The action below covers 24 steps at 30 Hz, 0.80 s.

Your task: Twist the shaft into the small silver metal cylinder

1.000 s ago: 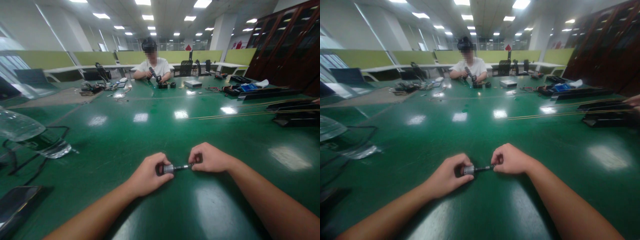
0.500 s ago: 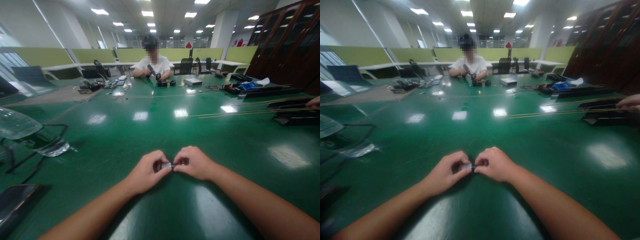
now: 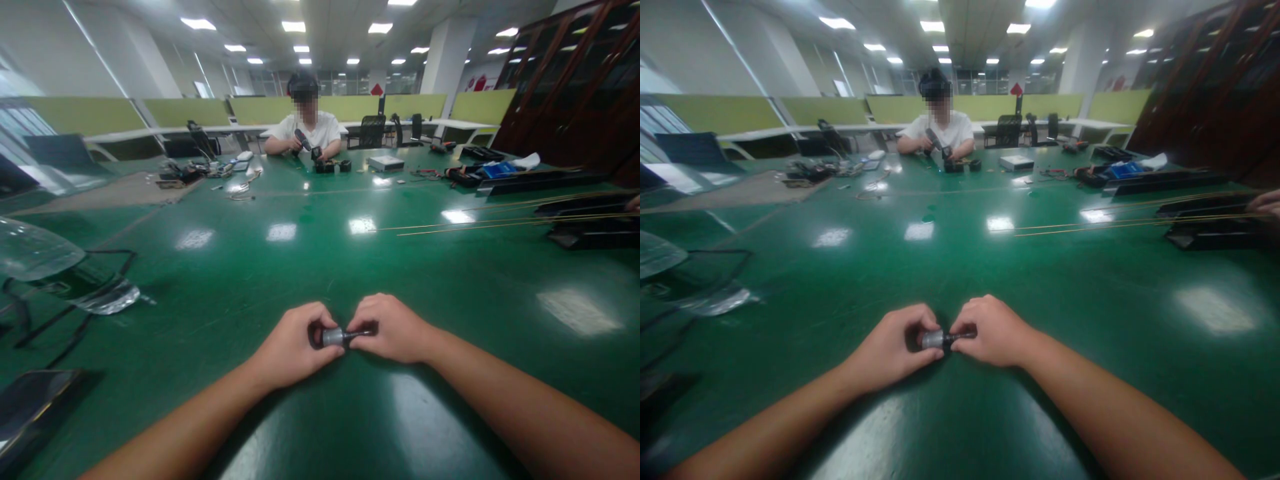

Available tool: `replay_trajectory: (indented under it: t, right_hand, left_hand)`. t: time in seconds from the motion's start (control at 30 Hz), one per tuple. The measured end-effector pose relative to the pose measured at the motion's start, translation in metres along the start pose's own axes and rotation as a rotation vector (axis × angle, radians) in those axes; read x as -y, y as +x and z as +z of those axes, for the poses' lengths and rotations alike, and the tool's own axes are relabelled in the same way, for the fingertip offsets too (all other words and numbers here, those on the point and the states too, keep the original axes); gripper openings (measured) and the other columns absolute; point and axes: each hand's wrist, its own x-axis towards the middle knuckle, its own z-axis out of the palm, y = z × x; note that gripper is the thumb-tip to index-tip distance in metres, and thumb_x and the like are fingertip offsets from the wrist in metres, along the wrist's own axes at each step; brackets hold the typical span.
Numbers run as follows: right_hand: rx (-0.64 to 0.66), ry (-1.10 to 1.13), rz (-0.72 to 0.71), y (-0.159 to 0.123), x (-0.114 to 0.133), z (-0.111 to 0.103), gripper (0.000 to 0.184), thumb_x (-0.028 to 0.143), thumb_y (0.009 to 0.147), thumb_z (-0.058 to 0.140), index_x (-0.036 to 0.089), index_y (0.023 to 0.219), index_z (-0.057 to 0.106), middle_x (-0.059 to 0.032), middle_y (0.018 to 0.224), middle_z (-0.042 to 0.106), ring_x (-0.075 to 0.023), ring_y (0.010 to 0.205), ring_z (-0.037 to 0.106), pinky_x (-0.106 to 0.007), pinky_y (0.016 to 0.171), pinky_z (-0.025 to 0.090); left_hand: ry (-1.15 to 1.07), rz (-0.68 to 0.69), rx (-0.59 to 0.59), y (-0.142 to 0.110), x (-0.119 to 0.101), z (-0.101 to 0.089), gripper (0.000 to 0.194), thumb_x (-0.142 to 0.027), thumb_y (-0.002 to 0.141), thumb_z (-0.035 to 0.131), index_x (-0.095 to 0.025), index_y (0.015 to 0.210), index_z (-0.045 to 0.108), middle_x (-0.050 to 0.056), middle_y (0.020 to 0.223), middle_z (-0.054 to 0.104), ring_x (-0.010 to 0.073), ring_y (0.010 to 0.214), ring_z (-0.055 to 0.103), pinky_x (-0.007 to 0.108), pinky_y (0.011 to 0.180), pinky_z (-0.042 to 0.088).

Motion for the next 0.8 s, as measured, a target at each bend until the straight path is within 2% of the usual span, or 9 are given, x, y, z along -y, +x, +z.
replay_trajectory:
  t: [0.8]
  right_hand:
    - [0.021, -0.001, 0.079, -0.0052, 0.0009, -0.0099, 0.006, 0.018, 0.07, 0.072, 0.018, 0.076, 0.071, -0.0002, 0.072, 0.067, -0.0138, 0.07, 0.06, -0.026, 0.069, 0.042]
  left_hand:
    - [0.009, 0.012, 0.03, -0.0023, 0.0023, -0.001, 0.019, -0.025, 0.075, 0.071, -0.017, 0.082, 0.056, 0.0, 0.077, 0.057, 0.0146, 0.069, 0.053, 0.025, 0.062, 0.039]
